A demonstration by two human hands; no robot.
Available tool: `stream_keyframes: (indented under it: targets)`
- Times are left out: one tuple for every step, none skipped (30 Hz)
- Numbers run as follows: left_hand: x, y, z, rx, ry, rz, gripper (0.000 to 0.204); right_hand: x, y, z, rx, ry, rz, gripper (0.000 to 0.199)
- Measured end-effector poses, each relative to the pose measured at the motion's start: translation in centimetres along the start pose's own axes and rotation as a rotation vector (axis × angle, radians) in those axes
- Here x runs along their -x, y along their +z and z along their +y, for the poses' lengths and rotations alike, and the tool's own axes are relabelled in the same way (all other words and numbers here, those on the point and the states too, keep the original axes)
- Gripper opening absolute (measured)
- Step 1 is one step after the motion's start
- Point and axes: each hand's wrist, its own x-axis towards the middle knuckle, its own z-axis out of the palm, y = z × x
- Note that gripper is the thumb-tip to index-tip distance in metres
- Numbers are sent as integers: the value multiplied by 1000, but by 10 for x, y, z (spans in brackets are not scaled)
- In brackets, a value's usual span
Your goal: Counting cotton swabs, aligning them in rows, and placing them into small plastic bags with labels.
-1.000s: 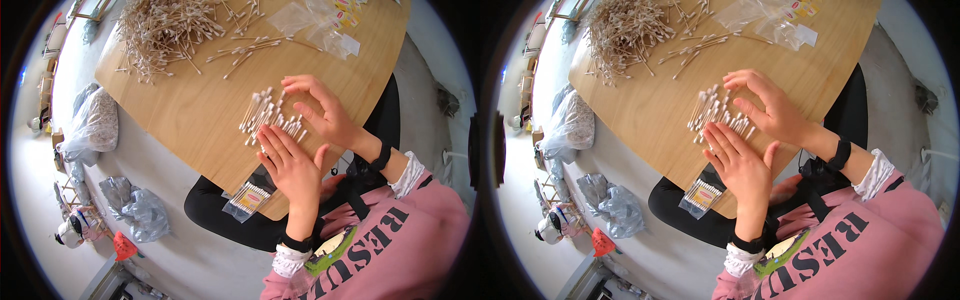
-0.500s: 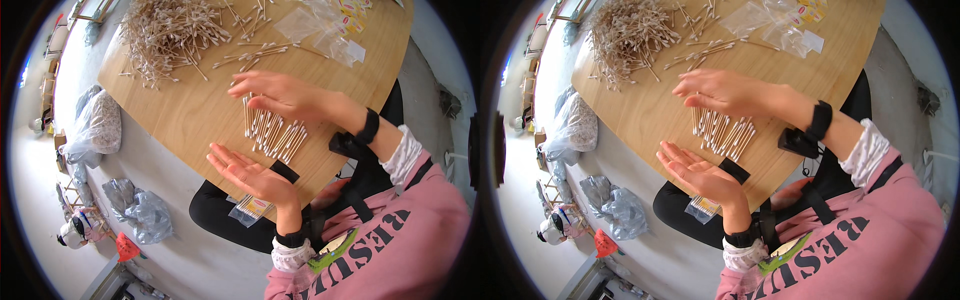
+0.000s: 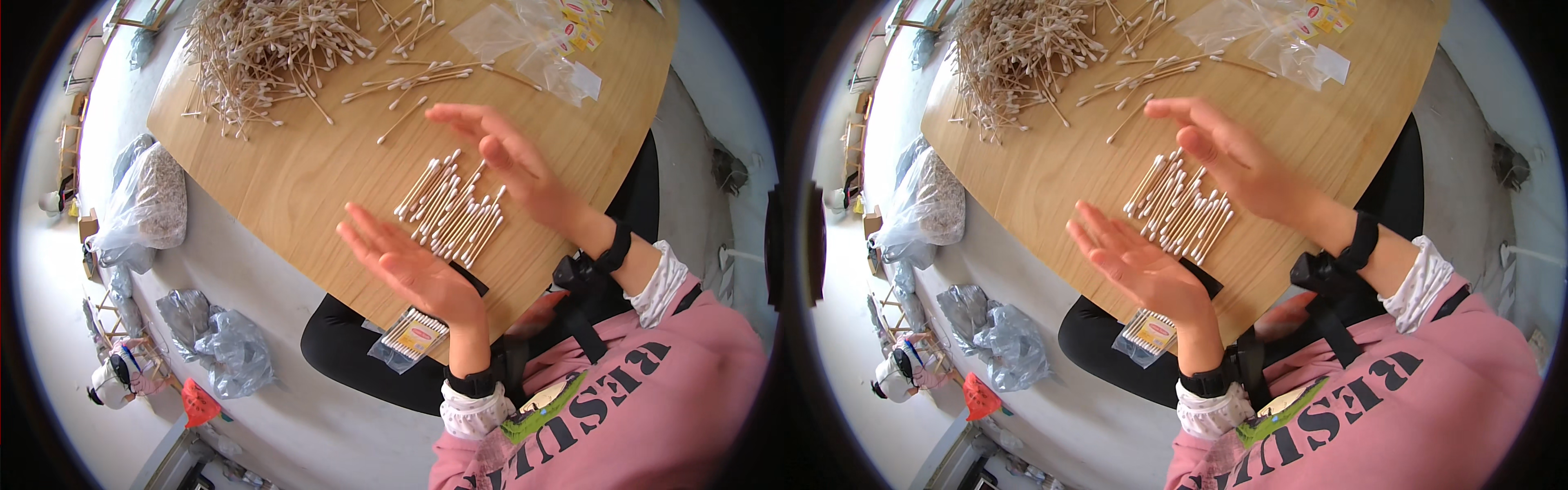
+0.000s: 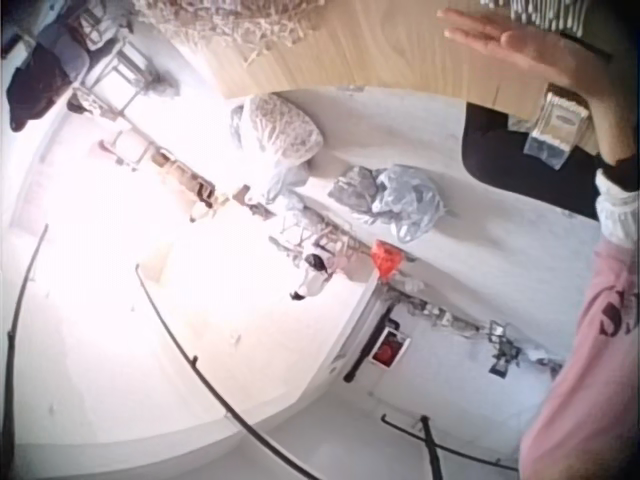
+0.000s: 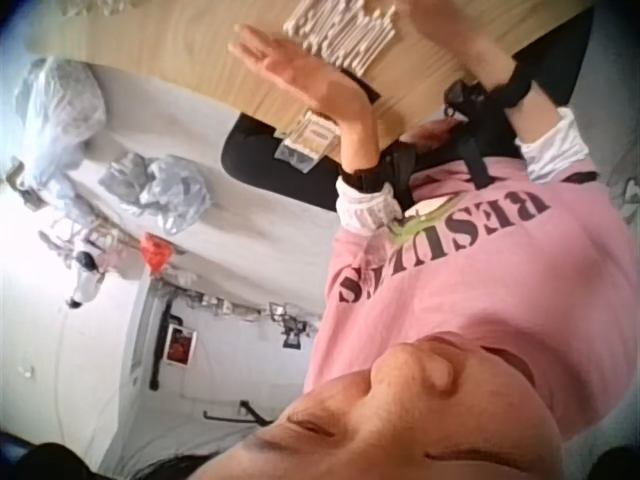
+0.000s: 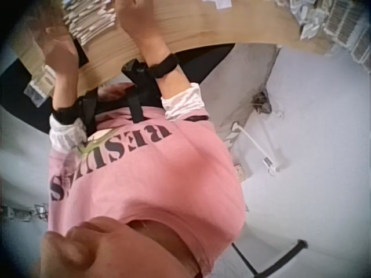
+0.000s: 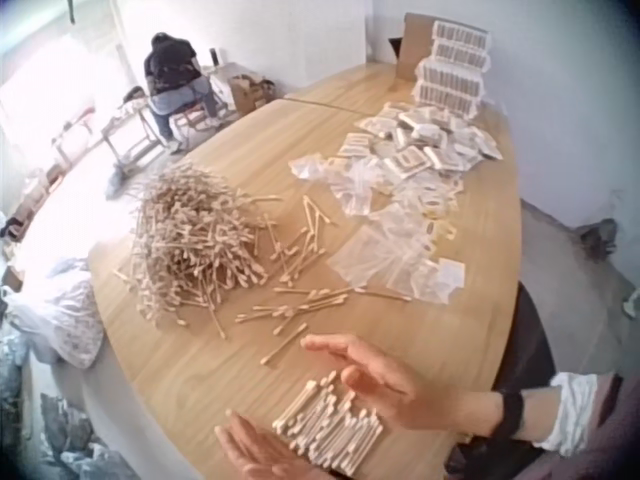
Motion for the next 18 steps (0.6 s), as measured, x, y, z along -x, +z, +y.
stream_keyframes:
  targets:
    - [-1, 4, -2, 33, -17, -49, 68, 2, 3, 2, 0, 0, 2, 63]
    - [-2, 6, -3, 67, -33, -99, 69, 4, 7, 4, -31, 7, -12, 64]
    - [-4, 6, -2, 67, -32, -100, 69, 4, 9, 4, -61, 13, -26, 65]
    - [-7, 5, -1, 63, -16, -74, 70, 0, 8, 3, -61, 11, -25, 65]
    - [-10, 4, 0, 58, 1, -47, 71, -5, 6, 3, -114, 22, 13, 65]
    - [-13, 4, -1, 56, 0, -47, 71, -8, 6, 3, -168, 36, 50, 65]
    - [-15, 4, -2, 83, -8, -48, 71, -9, 11, 3, -170, 37, 50, 65]
    - [-17, 3, -3, 111, -16, -48, 70, -9, 17, 4, -176, 45, 4, 65]
    - [-16, 4, -3, 112, -17, -49, 70, -9, 19, 3, -178, 51, -41, 66]
    - [-15, 4, -2, 97, -32, -96, 70, -7, 18, 2, -176, 51, -39, 66]
    - [-15, 3, -2, 81, -48, -141, 70, -4, 16, 1, -166, 84, -96, 73]
    - [-14, 2, -2, 80, -47, -143, 70, -2, 14, 0, -159, 116, -153, 81]
    - [-14, 0, -2, 132, -53, -118, 71, -3, 12, 0, -160, 115, -152, 81]
    - [-14, -2, -2, 183, -59, -92, 72, -5, 10, 1, -212, 96, -79, 74]
    - [-15, -1, -1, 182, -62, -94, 72, -5, 8, 1, -261, 79, -4, 66]
    - [-16, 1, -1, 184, -68, -86, 72, -5, 9, 2, -260, 80, -1, 66]
    - [-16, 1, 0, 186, -75, -77, 72, -4, 10, 2, -264, 106, -16, 67]
    - [-14, 1, 0, 184, -75, -79, 72, -5, 12, 2, -270, 129, -32, 67]
